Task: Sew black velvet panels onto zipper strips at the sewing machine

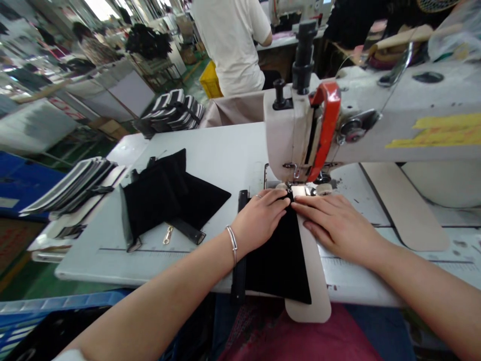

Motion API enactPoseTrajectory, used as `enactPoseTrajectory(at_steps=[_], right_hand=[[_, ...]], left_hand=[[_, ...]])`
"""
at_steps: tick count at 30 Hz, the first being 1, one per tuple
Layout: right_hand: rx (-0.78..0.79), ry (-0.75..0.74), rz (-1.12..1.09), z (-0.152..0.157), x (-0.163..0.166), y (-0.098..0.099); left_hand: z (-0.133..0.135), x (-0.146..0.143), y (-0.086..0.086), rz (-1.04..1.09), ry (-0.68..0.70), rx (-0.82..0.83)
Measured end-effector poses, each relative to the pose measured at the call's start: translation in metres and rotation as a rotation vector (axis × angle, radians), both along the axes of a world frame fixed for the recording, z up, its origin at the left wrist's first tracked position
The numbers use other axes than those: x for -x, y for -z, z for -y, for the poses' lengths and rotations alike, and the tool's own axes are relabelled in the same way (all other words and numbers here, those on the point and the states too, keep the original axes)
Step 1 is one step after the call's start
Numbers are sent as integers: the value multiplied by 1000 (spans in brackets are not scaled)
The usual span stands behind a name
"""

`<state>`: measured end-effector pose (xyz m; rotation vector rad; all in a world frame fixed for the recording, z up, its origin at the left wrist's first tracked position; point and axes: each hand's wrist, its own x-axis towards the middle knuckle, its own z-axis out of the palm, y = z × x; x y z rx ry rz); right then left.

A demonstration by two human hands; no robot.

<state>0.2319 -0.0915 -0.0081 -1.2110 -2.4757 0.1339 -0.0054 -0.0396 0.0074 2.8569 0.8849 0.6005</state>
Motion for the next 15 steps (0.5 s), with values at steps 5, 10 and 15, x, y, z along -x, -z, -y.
enactPoseTrajectory(at_steps=[5,10,15], right_hand=[[15,9,8,0,1,2],[16,9,16,-1,0,2],[31,31,5,-1,0,2]], left_hand=[[2,-1,-1,-8,-24,21],[0,-2,-1,0,-13,11],[-5,-2,-1,8,0,-10]])
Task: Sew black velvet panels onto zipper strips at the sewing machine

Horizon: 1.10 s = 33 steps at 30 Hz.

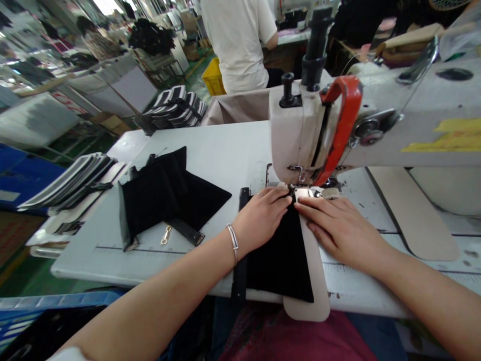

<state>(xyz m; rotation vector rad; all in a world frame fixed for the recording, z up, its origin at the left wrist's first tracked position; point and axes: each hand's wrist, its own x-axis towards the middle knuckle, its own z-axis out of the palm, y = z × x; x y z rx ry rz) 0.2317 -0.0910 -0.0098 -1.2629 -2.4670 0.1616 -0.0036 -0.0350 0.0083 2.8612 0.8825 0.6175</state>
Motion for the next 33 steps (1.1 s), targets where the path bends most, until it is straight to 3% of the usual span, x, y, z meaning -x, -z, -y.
enactPoseTrajectory(at_steps=[14,16,19,21,24,33], right_hand=[[9,13,-18,-1,-1,1],[20,8,-45,12,-1,-3],[57,-29,-87,51,1,-7],[72,-53,-125,80,3,-6],[47,-53,-204,108,6,0],[7,-54,-230,107,2,8]], left_hand=[[-8,1,2,-26,-3,11],[2,6,-5,-74,11,27],[39,17,-17,-150,128,114],[69,25,-21,-132,223,169],[101,31,-18,-29,228,150],[107,33,-8,24,230,39]])
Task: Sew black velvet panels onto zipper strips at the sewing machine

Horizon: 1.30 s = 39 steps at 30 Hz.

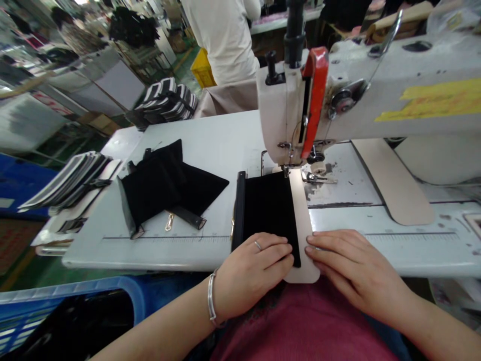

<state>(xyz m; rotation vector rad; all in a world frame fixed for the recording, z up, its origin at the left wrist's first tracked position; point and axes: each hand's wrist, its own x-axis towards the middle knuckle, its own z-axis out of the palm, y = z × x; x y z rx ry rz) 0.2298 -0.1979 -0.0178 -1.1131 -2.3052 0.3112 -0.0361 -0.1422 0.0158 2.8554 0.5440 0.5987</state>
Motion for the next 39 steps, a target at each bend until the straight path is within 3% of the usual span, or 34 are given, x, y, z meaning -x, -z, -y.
enactPoseTrajectory(at_steps=[6,11,14,20,39], right_hand=[[9,12,27,2,4,-1],[-29,-77,112,6,10,-5],[-32,-102,144,5,11,-8],[-20,-118,147,-3,11,-11],[22,-85,178,-40,12,-15]], left_hand=[[3,1,6,42,-23,4],[2,-1,1,43,-22,29],[-11,-5,-6,12,-21,91],[-45,-17,-3,-176,-134,-8],[-87,-27,2,-199,-169,-100]])
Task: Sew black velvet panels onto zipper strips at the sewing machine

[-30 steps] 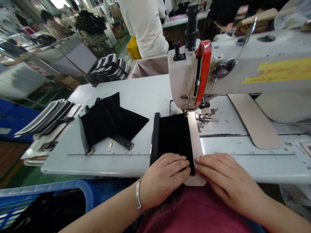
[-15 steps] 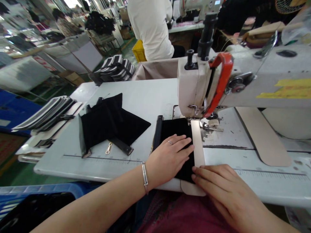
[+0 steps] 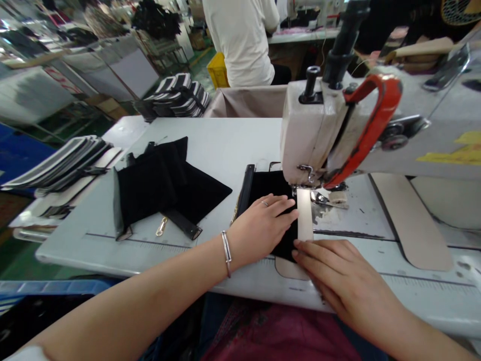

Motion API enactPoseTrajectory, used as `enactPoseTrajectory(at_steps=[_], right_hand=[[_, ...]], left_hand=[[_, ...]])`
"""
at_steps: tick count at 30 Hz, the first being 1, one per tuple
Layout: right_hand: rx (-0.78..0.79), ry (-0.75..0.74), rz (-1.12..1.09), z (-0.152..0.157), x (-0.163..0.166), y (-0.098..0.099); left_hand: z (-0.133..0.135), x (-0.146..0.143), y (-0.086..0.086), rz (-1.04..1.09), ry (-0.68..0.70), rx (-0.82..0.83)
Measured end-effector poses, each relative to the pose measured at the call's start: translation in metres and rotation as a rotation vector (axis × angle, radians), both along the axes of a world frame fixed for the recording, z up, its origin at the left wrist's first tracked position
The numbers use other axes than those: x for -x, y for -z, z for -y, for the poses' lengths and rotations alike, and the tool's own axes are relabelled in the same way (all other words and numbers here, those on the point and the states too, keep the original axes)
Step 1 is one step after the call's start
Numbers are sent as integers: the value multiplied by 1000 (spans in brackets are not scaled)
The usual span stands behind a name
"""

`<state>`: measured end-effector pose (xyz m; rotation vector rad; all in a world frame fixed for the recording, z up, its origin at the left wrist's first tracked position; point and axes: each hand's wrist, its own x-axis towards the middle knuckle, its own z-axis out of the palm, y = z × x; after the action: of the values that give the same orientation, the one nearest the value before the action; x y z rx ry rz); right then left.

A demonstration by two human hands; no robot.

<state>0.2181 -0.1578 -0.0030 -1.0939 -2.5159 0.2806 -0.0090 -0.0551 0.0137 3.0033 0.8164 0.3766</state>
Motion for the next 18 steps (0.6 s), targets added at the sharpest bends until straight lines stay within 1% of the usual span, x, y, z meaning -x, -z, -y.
enactPoseTrajectory(at_steps=[4,6,10,11,15,18], right_hand=[[5,9,18,-8,-2,0],[7,19,16,-13,-2,1],[22,47,-58,-18,-4,5],[18,59,-88,-19,-4,6],[-14,98,-148,-19,-5,9],[-11,67,-112,-18,-6,10]], left_hand=[[-10,-3,0,3,-7,-2],[-10,0,0,21,1,10],[2,12,-2,140,71,127],[6,14,-2,159,93,134],[14,16,3,163,171,35],[13,12,6,161,192,10]])
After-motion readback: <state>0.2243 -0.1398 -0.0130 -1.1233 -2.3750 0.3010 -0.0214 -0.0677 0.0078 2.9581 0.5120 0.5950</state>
